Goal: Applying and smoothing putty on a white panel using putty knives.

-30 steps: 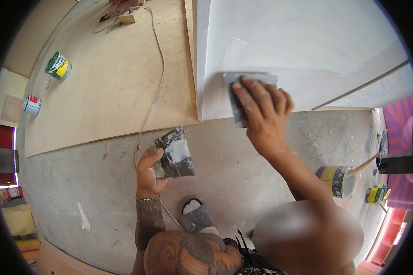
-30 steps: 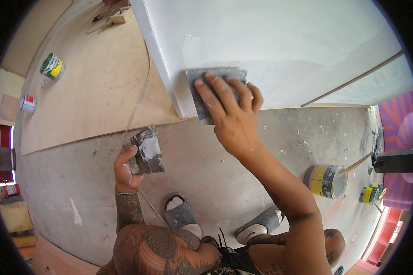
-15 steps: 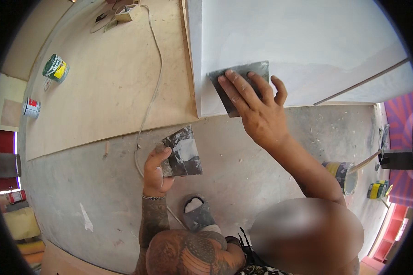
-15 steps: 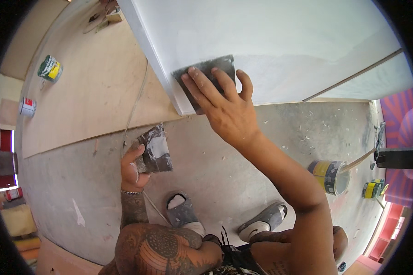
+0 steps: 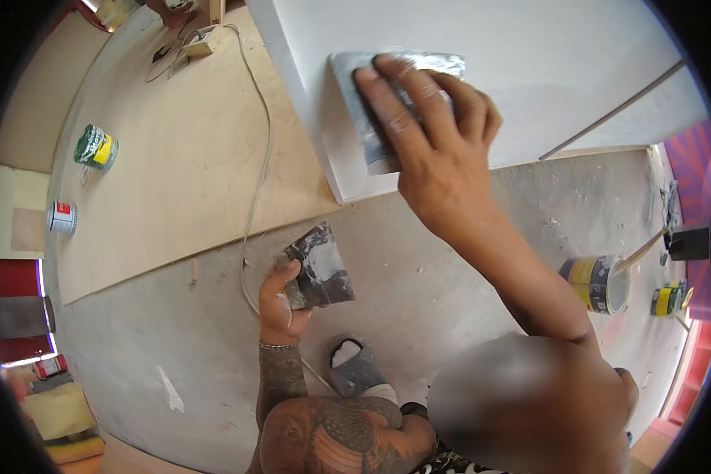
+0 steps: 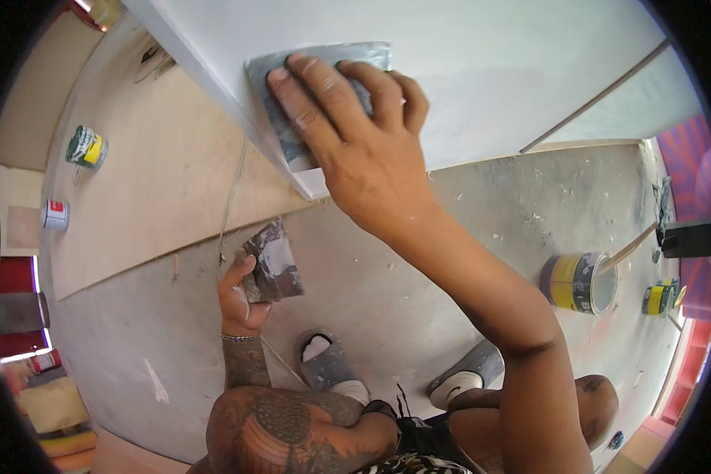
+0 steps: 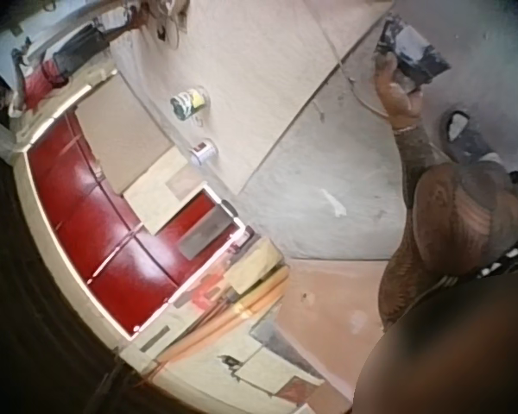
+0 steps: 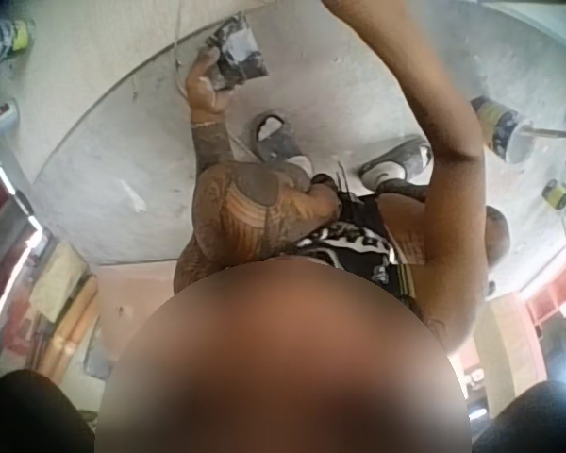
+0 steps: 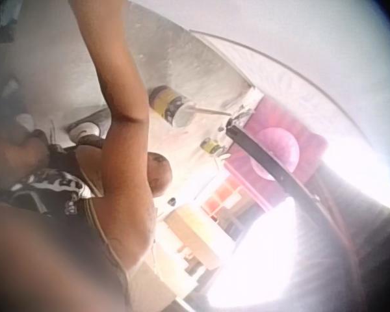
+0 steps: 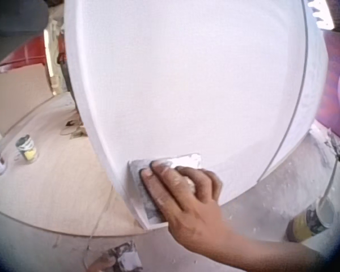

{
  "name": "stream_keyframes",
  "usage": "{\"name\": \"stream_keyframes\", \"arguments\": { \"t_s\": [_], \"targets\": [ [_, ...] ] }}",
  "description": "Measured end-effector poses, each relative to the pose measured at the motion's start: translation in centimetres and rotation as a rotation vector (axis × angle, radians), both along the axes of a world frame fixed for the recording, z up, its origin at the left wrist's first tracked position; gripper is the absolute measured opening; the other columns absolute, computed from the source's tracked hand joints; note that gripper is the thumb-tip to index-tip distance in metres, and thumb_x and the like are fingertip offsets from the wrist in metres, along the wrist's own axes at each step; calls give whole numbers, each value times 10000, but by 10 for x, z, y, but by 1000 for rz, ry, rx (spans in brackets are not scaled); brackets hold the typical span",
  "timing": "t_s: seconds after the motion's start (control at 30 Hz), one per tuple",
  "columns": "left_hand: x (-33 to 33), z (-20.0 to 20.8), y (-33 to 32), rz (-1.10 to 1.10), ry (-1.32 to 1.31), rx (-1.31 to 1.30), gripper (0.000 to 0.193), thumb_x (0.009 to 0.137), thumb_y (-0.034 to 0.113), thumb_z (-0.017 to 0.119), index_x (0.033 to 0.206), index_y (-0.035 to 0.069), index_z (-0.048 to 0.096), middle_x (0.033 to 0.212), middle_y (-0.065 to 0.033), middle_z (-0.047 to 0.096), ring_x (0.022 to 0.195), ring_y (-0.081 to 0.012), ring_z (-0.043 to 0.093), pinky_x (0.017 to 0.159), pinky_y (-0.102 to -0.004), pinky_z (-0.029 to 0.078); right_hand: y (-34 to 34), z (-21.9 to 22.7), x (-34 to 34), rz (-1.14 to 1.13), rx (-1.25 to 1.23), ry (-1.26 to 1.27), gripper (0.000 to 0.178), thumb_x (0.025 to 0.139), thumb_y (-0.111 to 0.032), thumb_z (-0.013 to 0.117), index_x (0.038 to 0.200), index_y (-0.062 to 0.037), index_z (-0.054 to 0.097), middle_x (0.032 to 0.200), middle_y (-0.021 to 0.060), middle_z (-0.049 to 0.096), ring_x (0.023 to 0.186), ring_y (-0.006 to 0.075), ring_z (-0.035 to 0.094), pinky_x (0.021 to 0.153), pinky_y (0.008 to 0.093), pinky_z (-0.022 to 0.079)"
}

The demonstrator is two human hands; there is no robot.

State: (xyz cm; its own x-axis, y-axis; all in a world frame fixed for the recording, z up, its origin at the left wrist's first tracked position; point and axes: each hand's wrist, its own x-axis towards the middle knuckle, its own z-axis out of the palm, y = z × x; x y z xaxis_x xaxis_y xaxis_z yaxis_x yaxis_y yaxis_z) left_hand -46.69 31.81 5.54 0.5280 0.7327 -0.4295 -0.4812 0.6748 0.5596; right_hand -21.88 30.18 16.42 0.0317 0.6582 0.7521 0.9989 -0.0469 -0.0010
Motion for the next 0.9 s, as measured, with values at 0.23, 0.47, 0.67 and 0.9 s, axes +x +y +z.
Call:
{"name": "stream_keyframes", "arguments": {
  "t_s": [0.23, 0.47, 0.67, 0.9],
  "targets": [
    [-1, -5, -2, -13, 20, 10, 434, 852, 114, 559, 1261, -29, 548, 1199, -145, 630, 1105, -288, 614, 970, -435, 480, -26, -56, -7, 54, -347, -44, 564, 792, -113, 586, 1350, -183, 531, 1373, -29, 489, 1176, 212, 456, 1030, 452, 274],
    [-6, -8, 0, -24, 30, -36, 377, 861, 116, 573, 1213, -19, 571, 1165, -131, 644, 1083, -277, 623, 959, -429, 485, 3, 0, -7, 29, 71, 143, 552, 771, -77, 595, 1314, -162, 544, 1351, 22, 497, 1180, 259, 457, 990, 421, 305],
    [4, 0, -1, 16, 41, -51, 362, 854, 103, 573, 1193, -25, 581, 1125, -131, 656, 1022, -276, 650, 864, -432, 533, 7, -14, -28, 63, 49, 158, 525, 800, -77, 556, 1317, -164, 540, 1335, 25, 514, 1178, 267, 459, 995, 417, 303],
    [2, -1, -2, -13, 39, -69, 406, 845, 75, 563, 1234, -43, 548, 1150, -150, 646, 1045, -289, 648, 922, -459, 524, -13, -11, -3, -5, 115, 335, 650, 689, 92, 532, 1316, -77, 542, 1324, 137, 536, 1218, 312, 477, 1019, 398, 310]
  ]
}}
